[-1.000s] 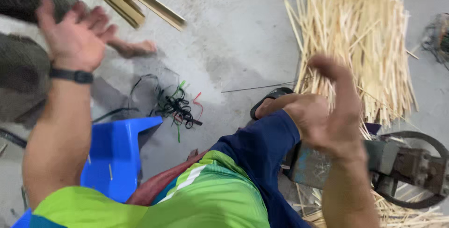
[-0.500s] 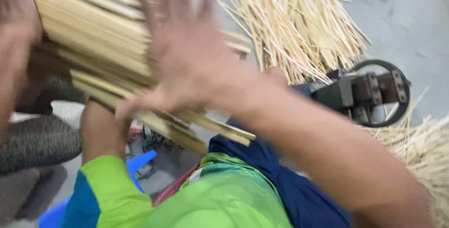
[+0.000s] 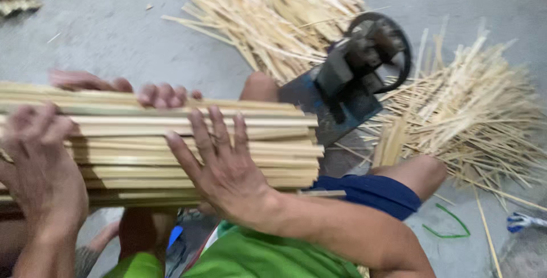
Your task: The person feeds bamboo strips into a machine while sitting on the floor, handling the strips by hand to process them.
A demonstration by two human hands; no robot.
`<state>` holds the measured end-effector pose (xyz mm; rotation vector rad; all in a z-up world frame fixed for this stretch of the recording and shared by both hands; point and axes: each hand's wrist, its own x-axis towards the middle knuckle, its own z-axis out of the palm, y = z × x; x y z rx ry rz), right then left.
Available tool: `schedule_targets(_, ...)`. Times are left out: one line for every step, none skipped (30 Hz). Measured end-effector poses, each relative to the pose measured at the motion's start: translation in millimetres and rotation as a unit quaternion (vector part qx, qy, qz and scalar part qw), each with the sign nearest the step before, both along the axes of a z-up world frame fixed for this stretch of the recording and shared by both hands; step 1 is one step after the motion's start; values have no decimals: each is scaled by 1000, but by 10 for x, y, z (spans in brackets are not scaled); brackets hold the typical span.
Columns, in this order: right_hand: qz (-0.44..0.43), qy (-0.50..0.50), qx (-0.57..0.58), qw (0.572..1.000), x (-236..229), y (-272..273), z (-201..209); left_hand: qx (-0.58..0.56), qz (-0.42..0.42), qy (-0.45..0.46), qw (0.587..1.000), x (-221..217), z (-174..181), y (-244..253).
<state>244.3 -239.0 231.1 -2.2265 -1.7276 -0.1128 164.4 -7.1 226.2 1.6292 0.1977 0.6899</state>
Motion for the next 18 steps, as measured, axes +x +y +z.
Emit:
schedule_targets(-10,-7,1,1000,62,-168,41,-65,-70,-48,994,211,-199,-128)
schedule_targets(-11,27,-42,999,110,-350,84,-139,-146,-95,975,451,-404,-295)
schedule_targets(-13,64,-85,994,144,-514,133,-216,-230,-153,937,717,-595,-486)
schedule_targets(-24,61,-82,994,170,-676,178,-291,-317,-213,877,999,-770,-724)
schedule_targets(-39,46,-80,995,164,-862,219,-360,-398,-257,804,1277,-914,-994)
schedule_targets(-55,31,-79,995,173,-1030,245,-404,-478,-300,720,1520,-1024,-1289)
schedule_targets(-65,33,-83,994,182,-1200,265,-432,-541,-332,641,1688,-1099,-1568)
schedule_targets(-93,20,-102,990,189,-1361,275,-451,-598,-357,558,1827,-1140,-1812)
schedule_targets(-121,8,-122,985,184,-1525,277,-461,-638,-371,493,1905,-1166,-2050)
schedule_targets(-132,12,-128,983,171,-1687,276,-478,-627,-332,518,1900,-1169,-2209)
schedule_targets(-158,-23,-110,981,153,-1851,281,-492,-614,-293,544,1895,-1157,-2378)
schedule_targets(-184,-58,-92,977,132,-2008,285,-499,-615,-291,537,1998,-1138,-2565)
schedule_targets(-187,-53,-98,976,113,-2159,289,-512,-610,-281,536,2071,-1127,-2723)
schedule_targets(-215,-73,-80,971,93,-2303,293,-527,-606,-273,530,2142,-1128,-2917)
schedule_targets(-243,-93,-61,964,60,-2411,283,-541,-600,-266,526,2196,-1138,-3076)
schedule_targets(-246,-89,-65,963,13,-2498,271,-556,-595,-258,519,2246,-1158,-3236)
schedule_targets(-275,-112,-43,954,-30,-2578,266,-571,-591,-250,513,2313,-1181,-3427)
schedule_targets(-303,-136,-21,943,-73,-2660,270,-585,-587,-242,504,2338,-1228,-3578)
